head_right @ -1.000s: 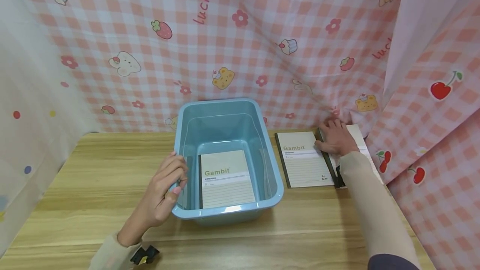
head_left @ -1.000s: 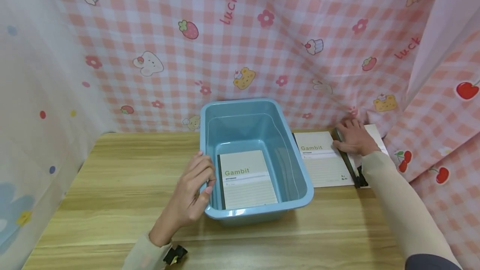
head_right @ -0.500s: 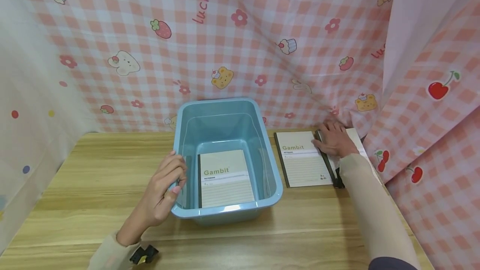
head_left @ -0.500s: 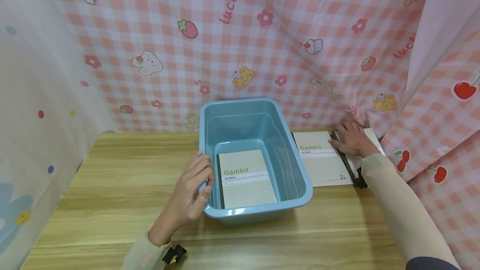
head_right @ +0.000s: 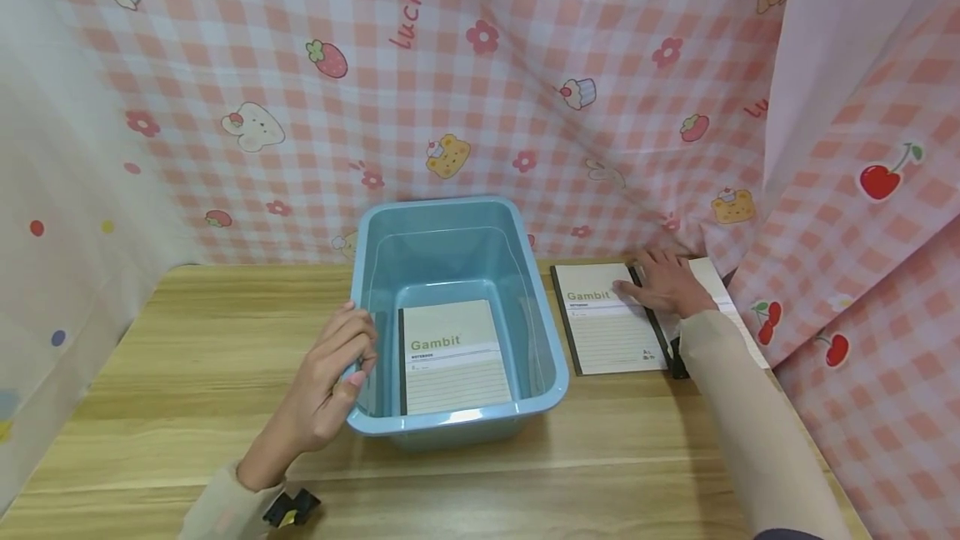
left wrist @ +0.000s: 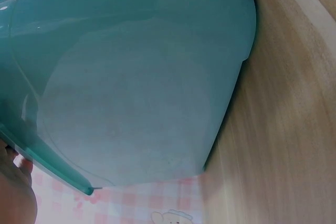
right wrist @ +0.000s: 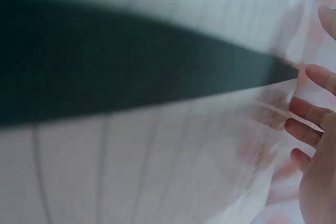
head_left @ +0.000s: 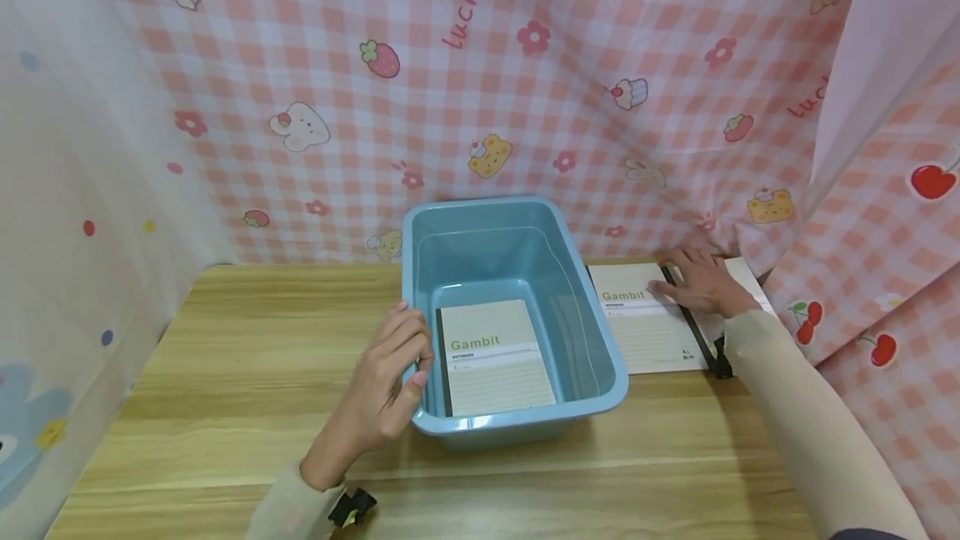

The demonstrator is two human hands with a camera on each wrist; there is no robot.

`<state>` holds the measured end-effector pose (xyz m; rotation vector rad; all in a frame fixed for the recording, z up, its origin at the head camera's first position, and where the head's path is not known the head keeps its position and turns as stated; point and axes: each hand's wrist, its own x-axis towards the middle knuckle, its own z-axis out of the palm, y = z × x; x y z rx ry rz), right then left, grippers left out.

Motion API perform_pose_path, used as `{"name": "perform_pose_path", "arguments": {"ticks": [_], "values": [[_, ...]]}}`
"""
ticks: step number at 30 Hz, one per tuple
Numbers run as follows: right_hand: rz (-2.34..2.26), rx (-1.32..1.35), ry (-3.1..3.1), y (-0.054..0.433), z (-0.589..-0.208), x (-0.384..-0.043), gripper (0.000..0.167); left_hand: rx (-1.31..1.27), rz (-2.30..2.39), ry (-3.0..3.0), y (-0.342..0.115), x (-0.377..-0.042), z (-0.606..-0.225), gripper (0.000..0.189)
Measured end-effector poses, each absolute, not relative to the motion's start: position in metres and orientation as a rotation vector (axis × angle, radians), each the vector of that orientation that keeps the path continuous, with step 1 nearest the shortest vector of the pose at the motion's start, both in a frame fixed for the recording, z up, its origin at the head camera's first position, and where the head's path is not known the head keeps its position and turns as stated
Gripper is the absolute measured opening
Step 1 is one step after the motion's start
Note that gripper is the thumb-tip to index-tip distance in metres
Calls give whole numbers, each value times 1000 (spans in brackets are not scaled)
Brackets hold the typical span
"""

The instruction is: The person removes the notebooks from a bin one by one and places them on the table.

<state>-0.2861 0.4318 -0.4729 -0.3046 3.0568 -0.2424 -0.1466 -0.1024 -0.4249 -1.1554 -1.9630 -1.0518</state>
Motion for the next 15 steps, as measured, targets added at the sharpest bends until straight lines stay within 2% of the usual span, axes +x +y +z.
{"name": "perform_pose_path", "arguments": {"ticks": [15], "values": [[-367,-427,3104,393,-442,-271,68,-1147,-1053,-1969,-103,-147,-425,8]]}}
